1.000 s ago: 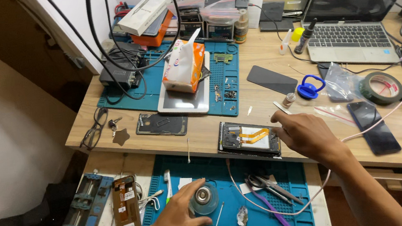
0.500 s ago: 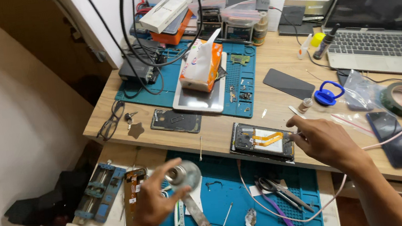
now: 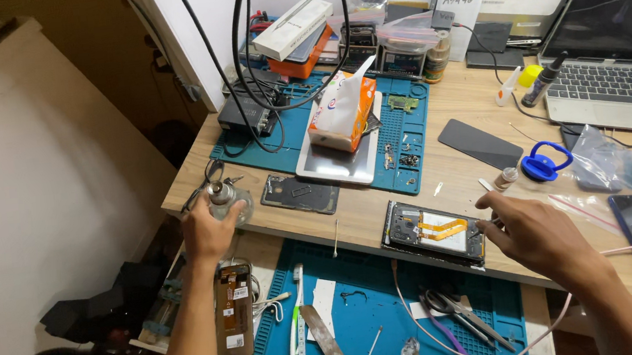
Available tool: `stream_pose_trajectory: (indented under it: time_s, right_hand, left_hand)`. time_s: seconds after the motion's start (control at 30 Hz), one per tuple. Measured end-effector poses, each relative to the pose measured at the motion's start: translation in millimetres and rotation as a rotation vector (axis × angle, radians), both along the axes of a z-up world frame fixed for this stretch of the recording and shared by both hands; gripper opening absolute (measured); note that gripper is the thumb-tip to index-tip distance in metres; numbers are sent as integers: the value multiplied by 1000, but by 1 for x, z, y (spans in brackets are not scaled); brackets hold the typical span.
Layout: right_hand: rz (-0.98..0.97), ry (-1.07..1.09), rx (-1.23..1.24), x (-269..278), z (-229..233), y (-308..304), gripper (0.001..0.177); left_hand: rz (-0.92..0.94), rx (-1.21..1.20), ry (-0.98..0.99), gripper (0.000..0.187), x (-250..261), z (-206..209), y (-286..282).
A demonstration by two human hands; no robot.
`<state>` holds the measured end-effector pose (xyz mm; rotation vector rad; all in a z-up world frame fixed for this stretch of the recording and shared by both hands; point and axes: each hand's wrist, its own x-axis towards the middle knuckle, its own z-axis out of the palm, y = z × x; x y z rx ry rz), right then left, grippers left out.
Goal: The person uses a small tool to carefully scrape and clean the surface of a disassembled electronic device, likely a smartphone, on a cluttered workbench. They repeatedly apply pressure and move the tool across specific areas of the device's internal components.
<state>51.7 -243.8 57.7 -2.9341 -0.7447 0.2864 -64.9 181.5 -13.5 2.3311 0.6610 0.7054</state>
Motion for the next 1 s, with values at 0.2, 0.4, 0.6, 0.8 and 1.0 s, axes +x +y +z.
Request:
stream_pose_trajectory:
  time_s: [0.2,0.4,0.6,0.8,1.0]
  right_hand:
    - [19,-38,-15,3,-5,0,36]
    - [-1,-2,-48,7,-6,1,33]
    - [59,21,43,2,15,4,35]
    - [161,91,118,9,4,-6,44]
    - [142,-47,108,9,-4,-6,28]
  left_hand:
    - [-26,-22,52,33,23,6,-7]
    - [0,-27,53,48,43,9,-9]
    - [65,297,-511,85,31,-6,-54]
    - [-408,243,-486,34,12,10,-160]
    - [-859,239,-148,37,38,-7,-218]
